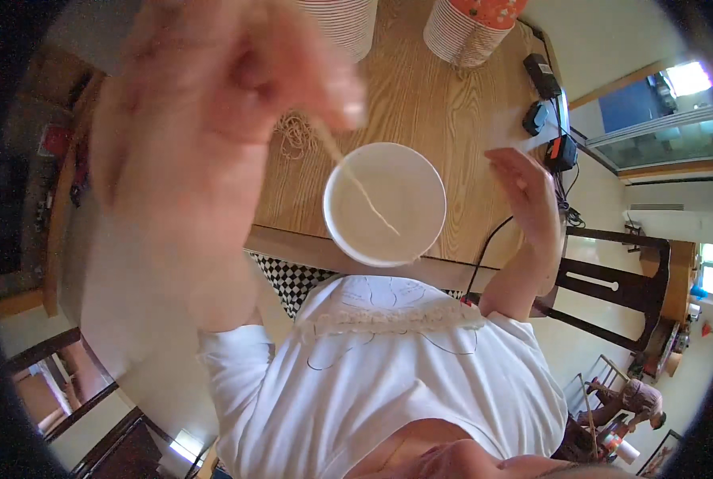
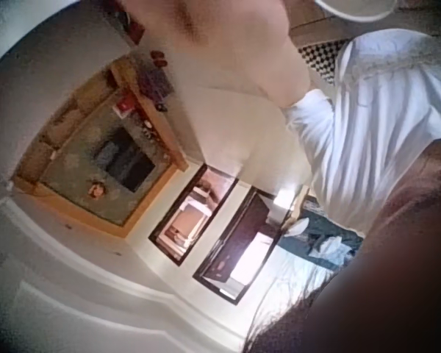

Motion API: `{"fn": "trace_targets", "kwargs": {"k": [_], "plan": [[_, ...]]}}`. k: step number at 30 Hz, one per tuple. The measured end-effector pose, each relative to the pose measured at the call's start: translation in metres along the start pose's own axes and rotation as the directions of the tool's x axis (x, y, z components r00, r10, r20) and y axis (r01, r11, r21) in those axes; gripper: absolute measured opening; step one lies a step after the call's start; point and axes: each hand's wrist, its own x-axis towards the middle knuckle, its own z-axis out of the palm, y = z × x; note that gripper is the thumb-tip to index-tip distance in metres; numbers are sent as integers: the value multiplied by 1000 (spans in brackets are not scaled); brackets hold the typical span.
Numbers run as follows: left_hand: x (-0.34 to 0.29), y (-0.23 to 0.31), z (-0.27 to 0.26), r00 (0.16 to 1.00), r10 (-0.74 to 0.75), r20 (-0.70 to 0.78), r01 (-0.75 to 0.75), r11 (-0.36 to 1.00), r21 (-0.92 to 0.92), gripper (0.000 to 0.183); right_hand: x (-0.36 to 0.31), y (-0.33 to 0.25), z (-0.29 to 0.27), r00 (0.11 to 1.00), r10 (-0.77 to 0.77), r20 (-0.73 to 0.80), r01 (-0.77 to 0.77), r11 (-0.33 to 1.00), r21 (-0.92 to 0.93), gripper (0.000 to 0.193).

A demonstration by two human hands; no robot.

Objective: Tying decorative string around the rim of a paper cup.

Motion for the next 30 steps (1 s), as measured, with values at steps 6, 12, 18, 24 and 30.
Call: {"fn": "trace_targets", "kwargs": {"k": [6,12,18,24,30], "plan": [[-29,7,-10,982,190,1,-189,975,120,12,53,-10,58,839,-534,105,544,827,-142,15],[-57,-67,-30,979,-186,-87,204,837,507,9,52,4,80,940,-239,244,265,961,-80,11],[-67,-165,-39,937,-347,45,252,757,603,7,-7,-4,71,953,-26,300,31,999,-13,11],[-74,-191,-51,901,-422,97,309,785,537,6,-32,-21,65,968,-54,245,34,996,87,22],[-73,-187,-53,816,-544,196,453,812,368,5,-22,-23,78,937,-245,251,163,938,307,38]]}}
